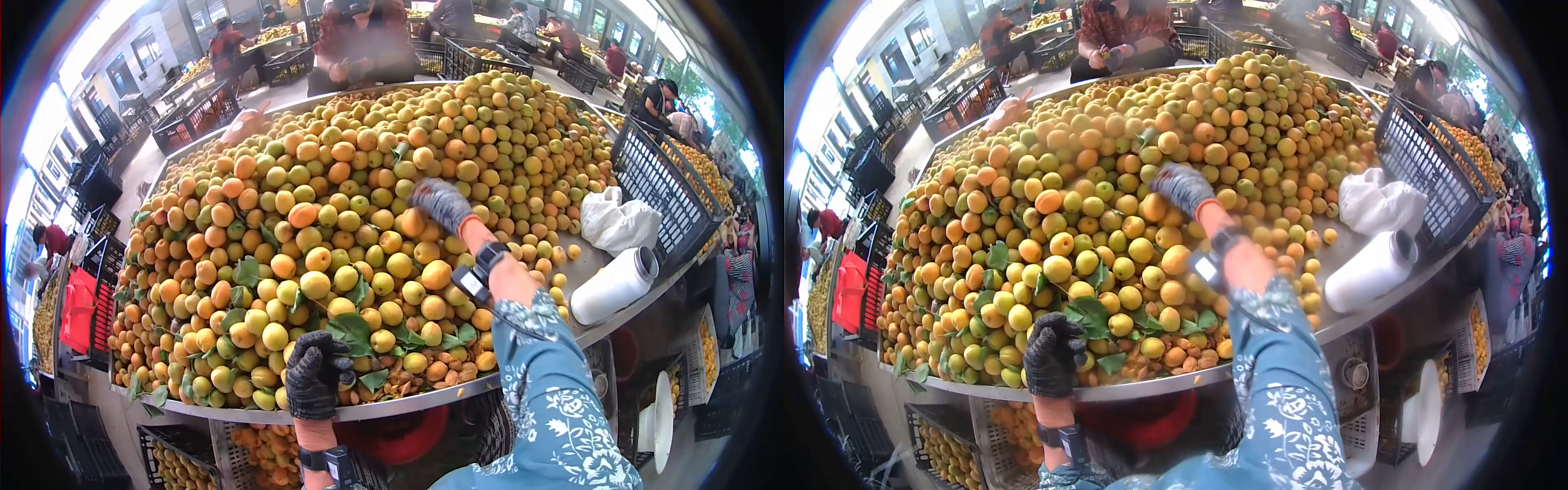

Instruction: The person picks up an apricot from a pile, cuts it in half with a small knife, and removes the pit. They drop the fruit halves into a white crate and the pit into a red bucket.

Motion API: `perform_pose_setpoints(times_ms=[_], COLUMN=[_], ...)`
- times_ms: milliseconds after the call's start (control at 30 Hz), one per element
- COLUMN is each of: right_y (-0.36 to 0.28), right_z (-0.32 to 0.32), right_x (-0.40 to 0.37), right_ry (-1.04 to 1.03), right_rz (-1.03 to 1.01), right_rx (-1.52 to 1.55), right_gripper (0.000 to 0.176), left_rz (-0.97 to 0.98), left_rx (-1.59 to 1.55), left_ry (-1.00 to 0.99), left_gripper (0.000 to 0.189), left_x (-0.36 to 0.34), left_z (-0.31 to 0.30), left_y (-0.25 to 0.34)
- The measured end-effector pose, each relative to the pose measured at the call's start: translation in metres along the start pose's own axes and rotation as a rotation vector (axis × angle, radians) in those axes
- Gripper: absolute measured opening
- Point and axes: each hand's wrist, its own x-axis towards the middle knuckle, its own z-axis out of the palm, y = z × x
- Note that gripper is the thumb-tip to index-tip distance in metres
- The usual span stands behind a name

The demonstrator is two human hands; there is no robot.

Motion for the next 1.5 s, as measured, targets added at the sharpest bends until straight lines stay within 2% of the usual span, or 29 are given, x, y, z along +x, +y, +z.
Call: perform_pose_setpoints(times_ms=[33, 67, 133, 200, 233, 267, 333, 400, 467, 500, 533, 567, 633, 667, 733, 767, 800, 900, 933, 1000, 1067, 1100, 1133, 1200, 1233, 1267, 1333, 1433, 1500], right_y=[-0.03, -0.057, -0.084, -0.06, -0.082, -0.088, -0.061, -0.06, 0.005, 0.039, 0.053, 0.05, 0.043, 0.036, 0.026, 0.035, 0.037, -0.007, -0.01, -0.052, -0.089, -0.07, -0.092, -0.077, -0.084, -0.082, -0.069, -0.06, -0.068], right_z=[-0.002, -0.003, -0.017, -0.013, -0.025, -0.033, -0.034, -0.056, -0.061, -0.065, -0.068, -0.065, -0.055, -0.054, -0.054, -0.046, -0.041, -0.027, -0.019, -0.017, -0.02, -0.001, -0.008, 0.003, -0.002, -0.005, -0.005, 0.008, 0.012], right_x=[-0.034, -0.054, -0.087, -0.114, -0.134, -0.148, -0.156, -0.14, -0.108, -0.093, -0.084, -0.084, -0.09, -0.089, -0.085, -0.08, -0.082, -0.093, -0.101, -0.128, -0.144, -0.137, -0.138, -0.103, -0.095, -0.08, -0.045, -0.022, -0.022], right_ry=[-0.043, -0.036, -0.123, -0.32, -0.394, -0.457, -0.202, 0.124, 0.266, 0.289, 0.311, 0.307, 0.266, 0.259, 0.185, 0.208, 0.206, 0.106, 0.064, -0.007, -0.237, -0.311, -0.232, -0.046, 0.149, 0.154, 0.104, 0.001, -0.037], right_rz=[0.065, 0.124, 0.151, 0.036, 0.118, 0.094, 0.114, 0.322, 0.201, 0.299, 0.388, 0.385, 0.357, 0.356, 0.506, 0.484, 0.487, 0.277, 0.221, 0.145, 0.046, 0.141, 0.136, 0.104, 0.032, 0.03, 0.315, 0.29, 0.243], right_rx=[0.009, -0.156, -0.03, 0.298, 0.025, 0.032, 0.612, 0.614, 0.553, 0.363, 0.17, 0.173, -0.335, -0.334, -0.04, 0.155, 0.156, 0.167, 0.343, 0.008, 0.049, 0.435, 0.346, 0.386, 0.188, 0.186, -0.216, -0.129, -0.218], right_gripper=[0.035, 0.04, 0.041, 0.043, 0.048, 0.042, 0.033, 0.026, 0.031, 0.037, 0.042, 0.042, 0.05, 0.05, 0.053, 0.049, 0.049, 0.04, 0.042, 0.041, 0.039, 0.037, 0.037, 0.033, 0.032, 0.032, 0.037, 0.045, 0.043], left_rz=[0.01, 0.021, 0.023, 0.018, 0.007, -0.007, 0.008, 0.014, 0.031, 0.024, 0.022, 0.023, 0.014, 0.004, -0.001, -0.001, 0.002, 0.001, 0.009, 0.009, -0.002, 0.003, 0.01, -0.002, -0.017, -0.035, -0.025, -0.018, -0.03], left_rx=[0.01, 0.017, 0.016, 0.022, 0.003, -0.016, -0.022, -0.006, 0.045, 0.033, 0.021, 0.016, 0.003, -0.012, -0.009, -0.009, -0.009, 0.008, 0.014, 0.011, 0.005, 0.019, 0.031, 0.018, 0.009, 0.0, 0.015, 0.034, 0.033], left_ry=[0.003, 0.01, 0.014, 0.01, -0.001, -0.012, -0.018, -0.01, 0.014, 0.002, -0.013, -0.014, -0.001, 0.003, -0.004, -0.016, -0.027, 0.002, -0.003, 0.005, 0.023, 0.027, 0.028, 0.025, 0.011, -0.005, -0.016, -0.006, 0.009], left_gripper=[0.034, 0.034, 0.033, 0.033, 0.033, 0.032, 0.031, 0.028, 0.03, 0.03, 0.03, 0.03, 0.028, 0.025, 0.024, 0.024, 0.024, 0.025, 0.027, 0.027, 0.027, 0.027, 0.027, 0.027, 0.024, 0.022, 0.022, 0.022, 0.022], left_x=[0.0, 0.0, -0.001, -0.001, -0.001, 0.0, 0.0, -0.001, -0.002, -0.002, -0.001, -0.001, -0.004, -0.004, -0.003, -0.001, -0.001, 0.001, 0.001, 0.002, -0.001, -0.002, -0.003, -0.003, -0.003, -0.002, -0.002, -0.003, -0.005], left_z=[0.0, 0.0, -0.001, 0.0, 0.0, 0.001, 0.001, 0.001, 0.0, 0.0, -0.001, -0.002, 0.001, 0.003, 0.002, 0.001, -0.001, -0.002, -0.002, -0.002, -0.002, 0.0, 0.0, -0.003, -0.006, -0.007, -0.009, -0.009, -0.008], left_y=[-0.001, -0.002, -0.003, -0.002, -0.001, 0.0, -0.001, -0.002, -0.006, -0.006, -0.006, -0.006, -0.004, -0.003, -0.004, -0.005, -0.005, -0.007, -0.007, -0.006, -0.007, -0.007, -0.007, -0.007, -0.007, -0.008, -0.01, -0.009, -0.011])
